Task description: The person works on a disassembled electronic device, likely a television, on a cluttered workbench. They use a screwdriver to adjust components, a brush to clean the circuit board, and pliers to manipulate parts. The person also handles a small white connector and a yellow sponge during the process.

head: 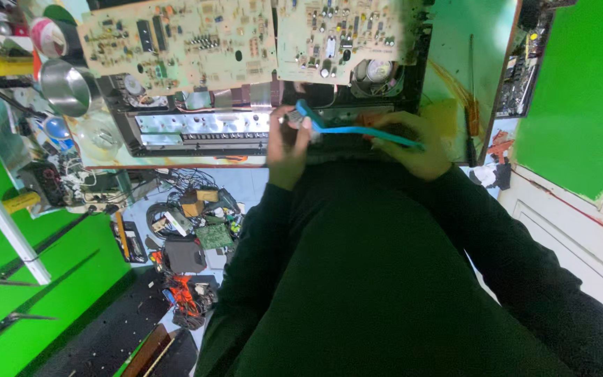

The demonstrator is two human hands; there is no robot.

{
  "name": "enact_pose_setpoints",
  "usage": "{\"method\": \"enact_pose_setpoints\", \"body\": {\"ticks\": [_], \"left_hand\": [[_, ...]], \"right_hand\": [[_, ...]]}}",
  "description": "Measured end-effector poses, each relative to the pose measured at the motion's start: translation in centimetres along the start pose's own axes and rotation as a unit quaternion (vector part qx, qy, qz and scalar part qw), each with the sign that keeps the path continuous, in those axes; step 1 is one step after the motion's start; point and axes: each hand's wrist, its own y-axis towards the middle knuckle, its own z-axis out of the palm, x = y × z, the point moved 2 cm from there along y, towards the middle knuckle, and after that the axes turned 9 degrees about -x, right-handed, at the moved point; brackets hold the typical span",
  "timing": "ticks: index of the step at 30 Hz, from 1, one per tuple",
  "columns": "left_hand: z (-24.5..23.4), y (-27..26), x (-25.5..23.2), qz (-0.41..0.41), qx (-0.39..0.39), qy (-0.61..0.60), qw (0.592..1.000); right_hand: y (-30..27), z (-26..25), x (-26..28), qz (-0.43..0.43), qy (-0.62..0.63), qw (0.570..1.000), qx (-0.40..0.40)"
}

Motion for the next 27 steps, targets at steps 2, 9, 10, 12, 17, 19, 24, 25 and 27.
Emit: {"method": "enact_pose_setpoints", "body": {"ticks": [2, 9, 10, 12, 17, 19, 24, 25, 27], "left_hand": [[-1.4, 0.0, 0.4, -0.033, -0.036, -0.012, 0.999], [-4.9, -0.9, -0.9, -0.038, -0.091, 0.109, 0.989], [-5.1, -1.0, -1.0, -0.028, -0.085, 0.164, 0.982], [-5.5, -1.2, -1.1, -0.008, -0.075, 0.271, 0.959], [-4.6, -1.0, -1.8, 0.135, -0.040, 0.402, 0.905], [-4.1, -1.0, -2.2, 0.192, -0.052, 0.439, 0.876], [-3.1, -0.6, -1.7, 0.001, 0.022, 0.428, 0.903], [-2.5, -0.3, -1.8, 0.022, 0.034, 0.455, 0.890], [-0.9, 0.0, -2.5, 0.061, 0.058, 0.508, 0.857]], "right_hand": [[-0.2, -0.1, -1.5, 0.056, 0.020, 0.998, -0.019], [0.8, 1.7, -1.0, -0.086, -0.307, 0.947, 0.042], [1.0, 1.9, -0.8, -0.181, -0.335, 0.924, 0.038], [1.0, 2.5, -0.9, -0.283, -0.370, 0.884, 0.039], [0.8, 3.0, -2.0, -0.260, -0.432, 0.861, 0.060], [0.9, 2.9, -2.3, -0.226, -0.423, 0.876, 0.055], [1.5, 2.2, -1.6, -0.186, -0.359, 0.915, -0.007], [1.9, 2.1, -1.1, -0.180, -0.359, 0.916, -0.021], [2.6, 2.4, 0.1, -0.183, -0.330, 0.925, -0.047]]}}
